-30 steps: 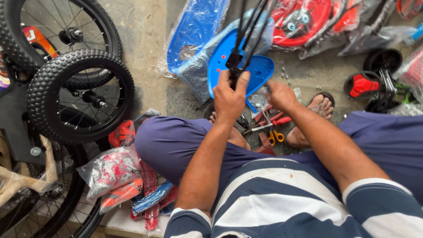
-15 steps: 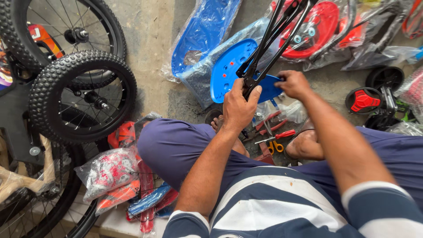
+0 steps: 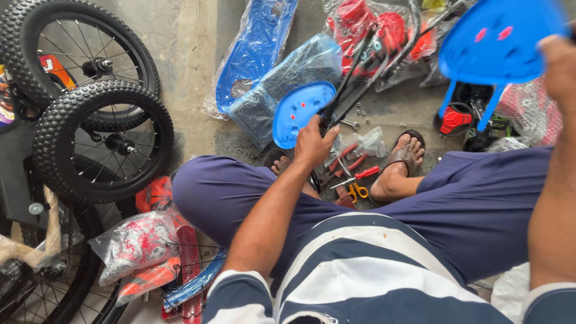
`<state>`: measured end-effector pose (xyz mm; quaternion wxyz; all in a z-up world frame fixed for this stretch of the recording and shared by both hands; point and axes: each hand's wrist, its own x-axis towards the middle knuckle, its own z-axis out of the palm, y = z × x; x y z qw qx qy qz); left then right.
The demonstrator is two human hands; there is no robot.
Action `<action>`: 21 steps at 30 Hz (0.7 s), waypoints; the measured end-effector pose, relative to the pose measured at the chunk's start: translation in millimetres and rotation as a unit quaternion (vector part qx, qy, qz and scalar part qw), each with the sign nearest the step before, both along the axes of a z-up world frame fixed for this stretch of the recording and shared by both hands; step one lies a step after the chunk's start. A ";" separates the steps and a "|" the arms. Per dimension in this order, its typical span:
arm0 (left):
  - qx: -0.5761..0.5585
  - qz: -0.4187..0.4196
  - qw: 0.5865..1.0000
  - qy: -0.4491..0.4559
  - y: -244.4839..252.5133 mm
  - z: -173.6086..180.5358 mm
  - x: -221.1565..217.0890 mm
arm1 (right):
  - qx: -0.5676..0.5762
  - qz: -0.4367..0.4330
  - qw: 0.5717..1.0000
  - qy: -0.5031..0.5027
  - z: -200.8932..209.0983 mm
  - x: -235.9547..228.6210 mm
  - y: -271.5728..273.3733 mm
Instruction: The person assembles a blue plastic bicycle seat onto a black metal frame. They use a red-handled screwdriver to tighten screws and secure the seat to the frame, working on multiple attachment points.
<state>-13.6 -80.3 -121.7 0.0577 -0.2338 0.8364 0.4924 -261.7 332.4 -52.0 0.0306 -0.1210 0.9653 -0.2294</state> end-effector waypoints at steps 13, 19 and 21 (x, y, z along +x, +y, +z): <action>-0.076 -0.169 0.976 -0.115 8.8 -35.5 28.0 | -0.539 -0.060 0.825 -0.163 54.4 81.8 -100.5; -0.109 -0.187 0.960 -0.176 3.3 -37.5 25.8 | -0.519 0.009 0.835 -0.186 24.8 81.2 -108.3; -0.125 -0.171 0.970 -0.116 3.3 -35.7 24.3 | -0.504 0.020 0.842 -0.190 11.9 80.1 -107.3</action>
